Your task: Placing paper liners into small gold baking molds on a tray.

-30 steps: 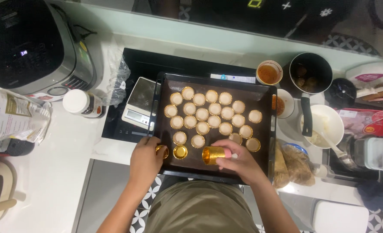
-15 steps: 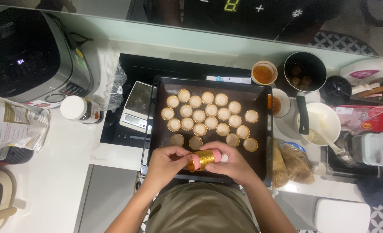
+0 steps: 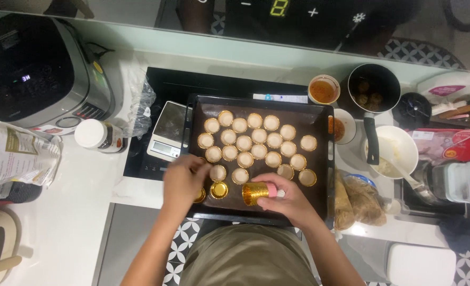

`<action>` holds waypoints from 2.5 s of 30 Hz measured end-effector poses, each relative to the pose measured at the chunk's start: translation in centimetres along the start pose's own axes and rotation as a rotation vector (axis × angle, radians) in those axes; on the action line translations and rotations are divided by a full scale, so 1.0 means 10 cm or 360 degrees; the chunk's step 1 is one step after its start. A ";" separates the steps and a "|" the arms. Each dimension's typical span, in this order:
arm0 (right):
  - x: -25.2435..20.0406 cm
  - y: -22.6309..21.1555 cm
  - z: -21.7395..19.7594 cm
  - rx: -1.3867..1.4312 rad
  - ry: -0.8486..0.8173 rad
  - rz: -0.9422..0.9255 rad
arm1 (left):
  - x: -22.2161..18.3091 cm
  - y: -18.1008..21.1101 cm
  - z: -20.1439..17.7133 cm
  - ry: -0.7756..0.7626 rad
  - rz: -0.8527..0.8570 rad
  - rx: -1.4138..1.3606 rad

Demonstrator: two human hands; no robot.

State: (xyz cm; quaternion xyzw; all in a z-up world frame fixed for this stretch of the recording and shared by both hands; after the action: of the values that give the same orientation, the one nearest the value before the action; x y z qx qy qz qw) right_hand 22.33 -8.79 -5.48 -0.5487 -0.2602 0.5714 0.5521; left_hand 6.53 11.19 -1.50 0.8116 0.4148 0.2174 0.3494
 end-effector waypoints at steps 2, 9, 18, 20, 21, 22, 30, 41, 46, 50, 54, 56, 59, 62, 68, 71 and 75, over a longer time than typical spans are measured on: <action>0.01 0.08 -0.01 -0.0009 0.0005 0.0024 | -0.16 0.09 0.25 -0.0283 -0.0211 -0.0360; -0.01 -0.04 0.07 -0.0068 -0.0041 0.0003 | -0.57 0.10 0.88 -0.0592 -0.0471 -0.1035; -0.14 0.08 -0.43 -0.0132 0.0289 0.0146 | -0.49 0.13 0.69 -0.0485 -0.0467 -0.0839; -0.18 0.06 -0.54 -0.0136 0.0322 0.0092 | -0.51 0.14 0.72 -0.0541 -0.0362 -0.0521; -0.20 0.04 -0.60 -0.0142 0.0354 0.0041 | -0.53 0.16 0.75 -0.0591 -0.0258 -0.0204; -0.22 0.03 -0.60 -0.0141 0.0358 0.0042 | -0.55 0.16 0.77 -0.0596 -0.0257 -0.0205; -0.20 0.08 -0.34 -0.0146 0.0164 0.0042 | -0.52 0.52 0.85 -0.0609 -0.0207 -0.0672; -0.30 0.10 -0.56 -0.0143 0.0348 0.0060 | -0.45 0.31 1.39 -0.0780 -0.0428 -0.1088; -0.43 0.08 -0.95 -0.0227 0.0660 0.0090 | -0.09 0.44 1.35 -0.0509 -0.0166 -0.0455; -0.46 -0.01 -0.92 -0.0229 0.0599 -0.0001 | -0.07 0.80 1.21 -0.0325 0.0264 -0.0205; -0.41 0.10 -0.71 -0.0151 0.0371 -0.0001 | -0.32 0.75 1.36 -0.0773 -0.0081 -0.0787; -0.38 0.05 -0.57 -0.0133 0.0296 -0.0046 | -0.43 0.64 1.44 -0.0821 -0.0123 -0.0817; -0.35 0.07 -0.45 -0.0088 0.0223 -0.0034 | -0.56 0.42 1.54 -0.0921 -0.0403 -0.0992; -0.34 0.13 -0.46 -0.0098 0.0231 0.0026 | -0.61 0.35 1.48 -0.0988 -0.0683 -0.1235; -0.40 0.05 -0.75 -0.0375 0.0436 0.0024 | -0.50 0.48 1.14 -0.0823 -0.0190 -0.0379; -0.42 -0.01 -0.78 -0.0394 0.0443 -0.0044 | -0.53 0.60 1.12 -0.0766 0.0099 -0.0025; -0.41 -0.07 -0.65 -0.0377 0.0369 -0.0016 | -0.49 0.77 1.02 -0.0656 0.0221 0.0186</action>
State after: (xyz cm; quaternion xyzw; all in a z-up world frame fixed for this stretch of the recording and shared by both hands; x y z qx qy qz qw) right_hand 27.67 -14.40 -5.20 -0.6709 -0.2629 0.4668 0.5128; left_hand 14.33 0.01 -2.81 0.8843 0.2897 0.0461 0.3633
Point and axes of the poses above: each hand's wrist, its own x-axis towards the middle knuckle, its own z-axis out of the palm, y = z × x, the point moved 10 cm from there along x, towards the middle knuckle, and after that the axes turned 5 degrees about -x, right-handed, at the moved point
